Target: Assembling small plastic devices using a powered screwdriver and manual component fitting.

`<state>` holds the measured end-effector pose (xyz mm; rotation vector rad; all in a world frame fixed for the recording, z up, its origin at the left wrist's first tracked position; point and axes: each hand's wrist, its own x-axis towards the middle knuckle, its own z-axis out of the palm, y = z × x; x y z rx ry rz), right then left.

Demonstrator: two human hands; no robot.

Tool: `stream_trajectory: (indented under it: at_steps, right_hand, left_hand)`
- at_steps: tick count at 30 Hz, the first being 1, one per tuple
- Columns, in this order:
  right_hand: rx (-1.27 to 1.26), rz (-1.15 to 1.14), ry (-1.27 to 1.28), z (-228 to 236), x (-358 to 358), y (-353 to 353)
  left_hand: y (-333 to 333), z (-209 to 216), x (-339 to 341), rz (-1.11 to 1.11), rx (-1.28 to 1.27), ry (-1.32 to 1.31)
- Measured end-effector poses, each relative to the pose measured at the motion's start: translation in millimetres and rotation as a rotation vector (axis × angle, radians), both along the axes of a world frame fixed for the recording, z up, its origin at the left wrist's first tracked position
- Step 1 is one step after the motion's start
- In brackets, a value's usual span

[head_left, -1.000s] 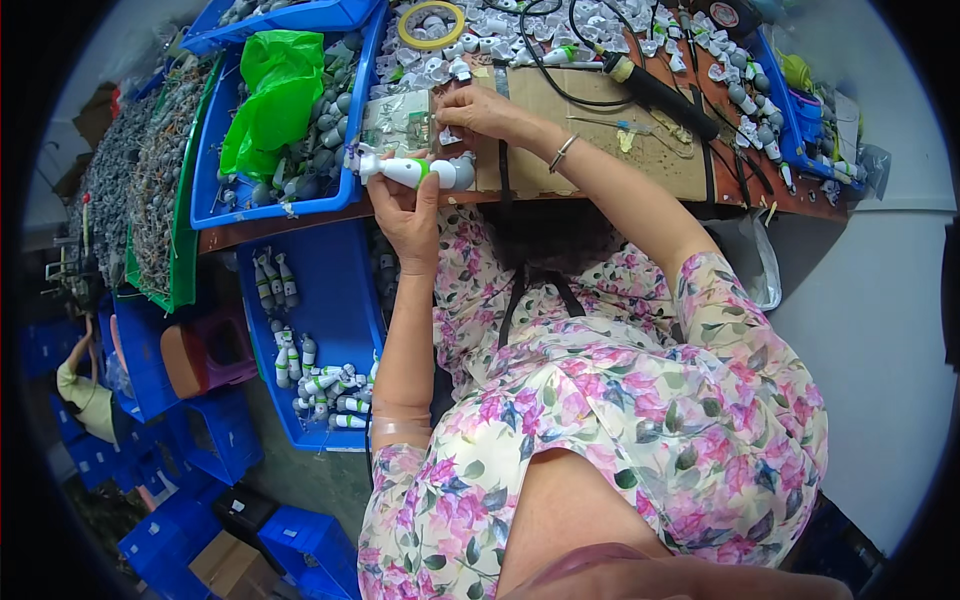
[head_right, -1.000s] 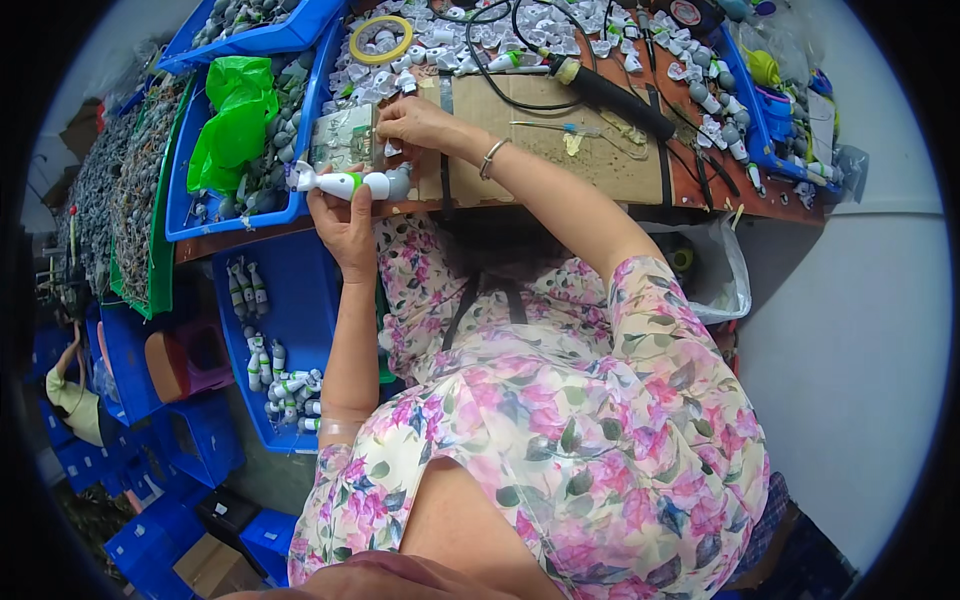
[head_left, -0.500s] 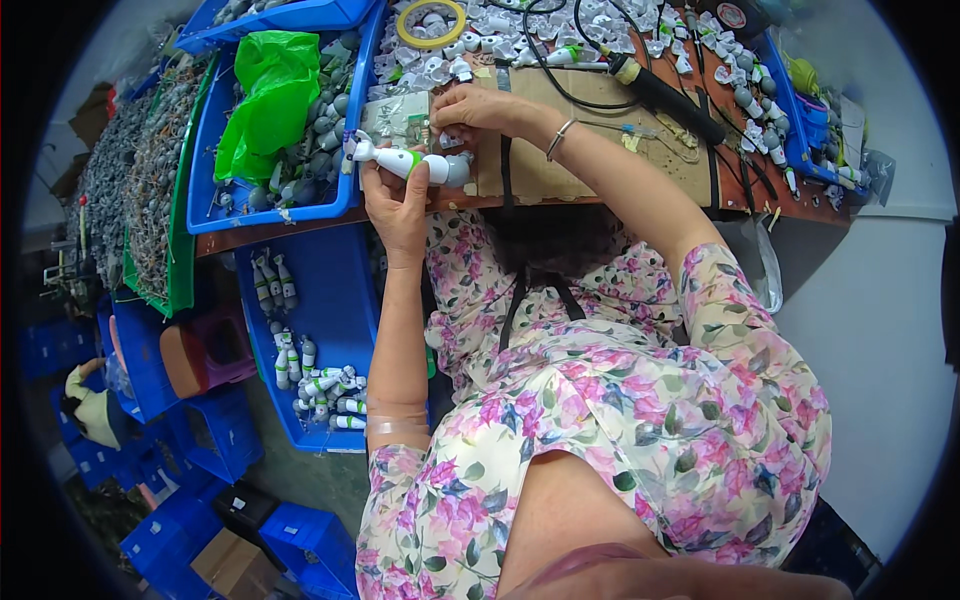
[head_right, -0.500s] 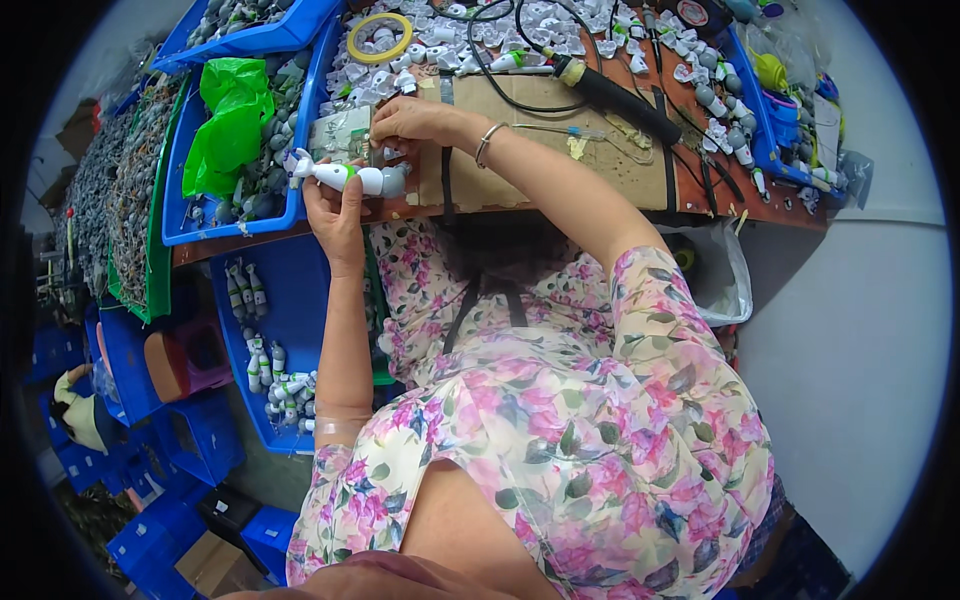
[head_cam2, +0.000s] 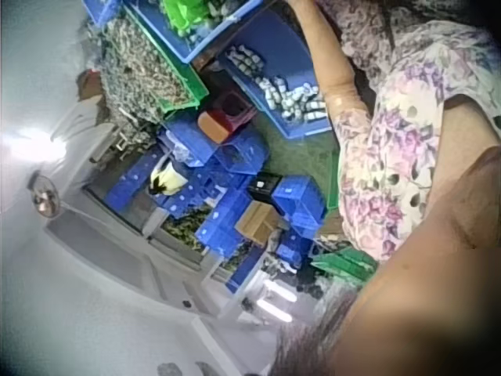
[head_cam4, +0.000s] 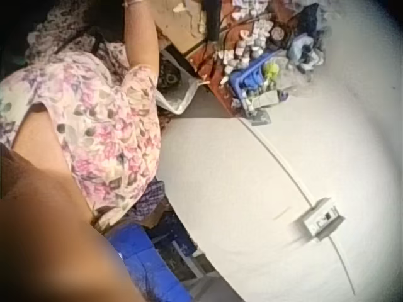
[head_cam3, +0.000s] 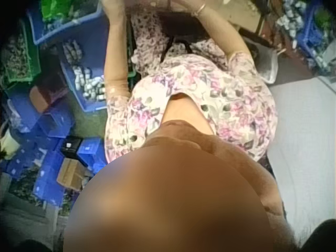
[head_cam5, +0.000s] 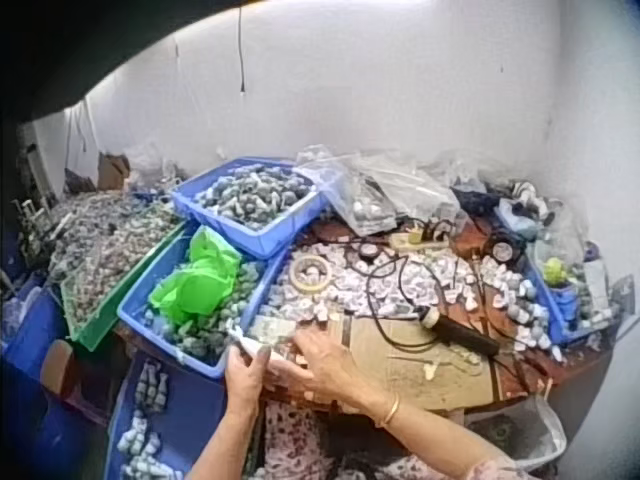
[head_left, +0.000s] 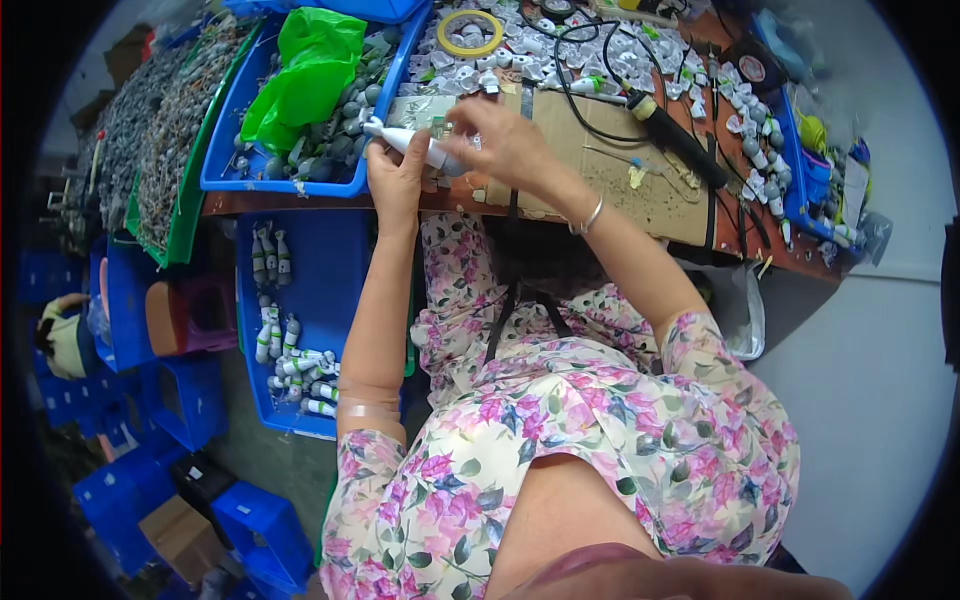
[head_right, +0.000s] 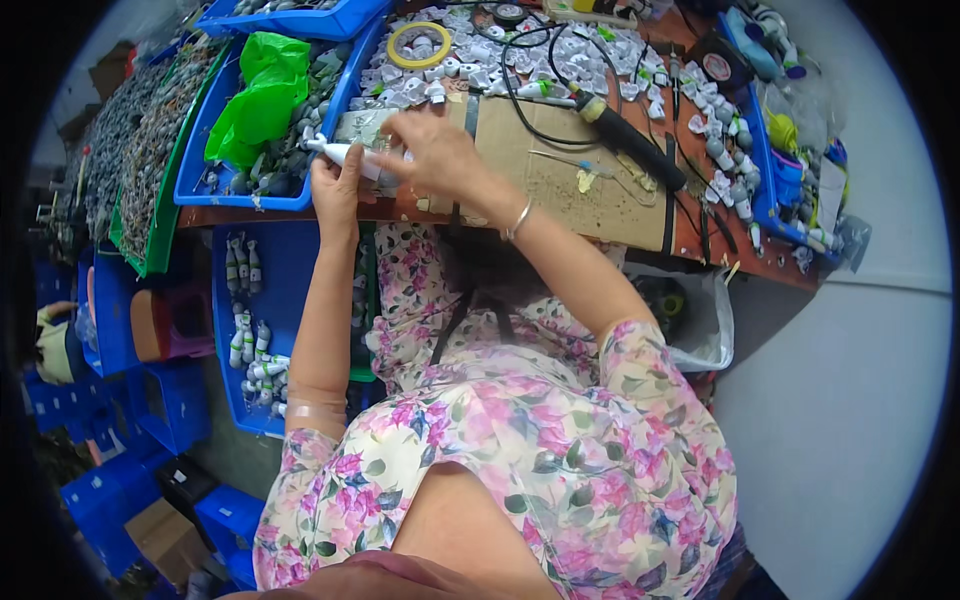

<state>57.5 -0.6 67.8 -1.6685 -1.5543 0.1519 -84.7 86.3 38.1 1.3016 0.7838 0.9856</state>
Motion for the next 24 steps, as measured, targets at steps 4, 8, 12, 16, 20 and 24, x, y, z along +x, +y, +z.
stream_trajectory:
  at_steps: [4,8,12,16,20,24]
  right_hand:
    - [0.118,0.0,-0.237,-5,-10,-11]
    - [-0.001,-0.092,-0.065,-6,-2,-14]
    - [0.013,-0.046,-0.064,-16,10,-12]
    - [-0.005,0.011,0.053,-19,13,-12]
    - [0.149,0.1,-0.095,-21,10,-7]
    - [0.059,0.08,-0.102,-22,8,-4]
  left_hand:
    - [-6,8,16,-0.128,0.051,-0.026]
    - [-15,19,15,-0.233,-0.021,-0.108]
    - [-4,15,11,-0.308,-0.02,0.016]
    - [-3,17,10,-0.307,-0.034,0.019]
    - [-2,9,13,-0.302,-0.067,-0.073]
    - [-5,9,15,-0.314,0.066,-0.025]
